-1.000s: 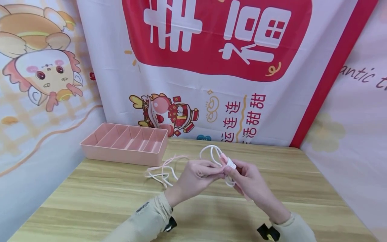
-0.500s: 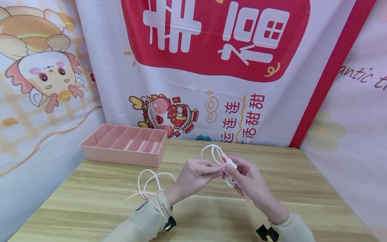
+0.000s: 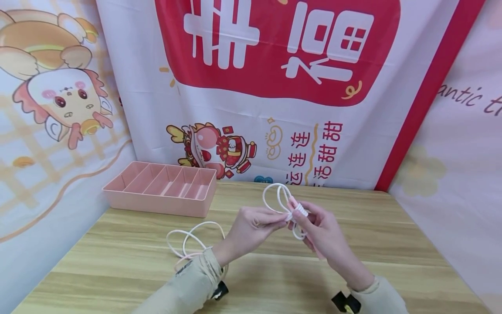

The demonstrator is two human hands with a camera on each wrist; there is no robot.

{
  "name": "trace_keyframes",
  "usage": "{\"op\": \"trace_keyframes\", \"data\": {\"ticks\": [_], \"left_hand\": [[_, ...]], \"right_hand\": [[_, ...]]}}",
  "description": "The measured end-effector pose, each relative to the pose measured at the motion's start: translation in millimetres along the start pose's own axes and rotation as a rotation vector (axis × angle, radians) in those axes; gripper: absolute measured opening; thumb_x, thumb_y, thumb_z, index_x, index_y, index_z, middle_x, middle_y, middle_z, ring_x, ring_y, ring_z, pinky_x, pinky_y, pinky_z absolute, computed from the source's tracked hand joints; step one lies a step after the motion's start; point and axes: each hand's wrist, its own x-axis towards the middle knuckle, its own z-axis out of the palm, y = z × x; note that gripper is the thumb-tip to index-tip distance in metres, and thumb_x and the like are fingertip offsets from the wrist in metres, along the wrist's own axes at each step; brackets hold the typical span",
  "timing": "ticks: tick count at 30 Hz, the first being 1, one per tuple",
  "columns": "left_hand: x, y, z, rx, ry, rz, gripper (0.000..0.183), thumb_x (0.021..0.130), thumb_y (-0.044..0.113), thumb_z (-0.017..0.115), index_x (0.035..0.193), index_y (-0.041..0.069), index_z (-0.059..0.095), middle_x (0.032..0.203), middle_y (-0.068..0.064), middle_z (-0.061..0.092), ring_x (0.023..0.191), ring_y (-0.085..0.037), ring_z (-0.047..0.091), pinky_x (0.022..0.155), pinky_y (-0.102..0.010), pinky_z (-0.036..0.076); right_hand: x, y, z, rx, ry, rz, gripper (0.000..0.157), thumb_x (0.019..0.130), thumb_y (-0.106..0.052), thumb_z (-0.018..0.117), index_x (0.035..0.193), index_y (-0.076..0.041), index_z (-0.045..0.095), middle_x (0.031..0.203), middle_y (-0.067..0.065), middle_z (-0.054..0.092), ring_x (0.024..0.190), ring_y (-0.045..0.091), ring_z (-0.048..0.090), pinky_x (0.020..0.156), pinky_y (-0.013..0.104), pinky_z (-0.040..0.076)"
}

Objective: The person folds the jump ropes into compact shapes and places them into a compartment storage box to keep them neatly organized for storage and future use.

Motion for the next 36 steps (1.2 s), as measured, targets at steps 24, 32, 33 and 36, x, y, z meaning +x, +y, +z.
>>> {"op": "trace_keyframes", "data": {"ticks": [24,32,33,36], "left_hand": [[3.7,5.1,-3.7,0.014,0.023,0.063,0.019,0.083,-0.002,0.077,0.102,-0.002,0.075,0.096,-0.006,0.073,0.087,-0.011,0.07,0.073,-0.021,0.055],[6.0,9.0,-5.5,-0.028,-0.007,0.089,0.02,0.079,-0.006,0.078,0.099,-0.004,0.075,0.096,-0.009,0.073,0.087,-0.013,0.071,0.073,-0.022,0.055],[6.5,10.1,-6.2,-0.039,-0.011,0.08,0.019,0.079,-0.006,0.078,0.098,-0.005,0.075,0.095,-0.01,0.073,0.086,-0.013,0.071,0.072,-0.022,0.055],[8.8,15.7,-8.8,-0.093,-0.022,0.041,0.018,0.079,-0.01,0.077,0.097,-0.008,0.074,0.092,-0.013,0.073,0.082,-0.015,0.072,0.068,-0.023,0.056]], "right_hand": [[-1.1,-3.7,0.8,0.043,0.035,-0.003,0.042,0.095,-0.034,0.066,0.125,-0.004,0.063,0.084,0.023,0.067,0.042,0.012,0.044,0.035,0.02,0.034],[-2.2,-6.5,-1.6,0.094,0.025,-0.021,0.042,0.097,-0.026,0.065,0.127,0.003,0.061,0.083,0.021,0.068,0.044,0.01,0.046,0.037,0.018,0.036],[-2.6,-7.0,-2.0,0.091,0.026,-0.024,0.042,0.097,-0.026,0.065,0.127,0.003,0.061,0.083,0.021,0.068,0.044,0.01,0.046,0.037,0.019,0.036],[-4.1,-8.9,-3.5,0.082,0.02,-0.035,0.042,0.098,-0.027,0.064,0.127,0.002,0.061,0.085,0.021,0.068,0.046,0.01,0.046,0.037,0.019,0.036]]}}
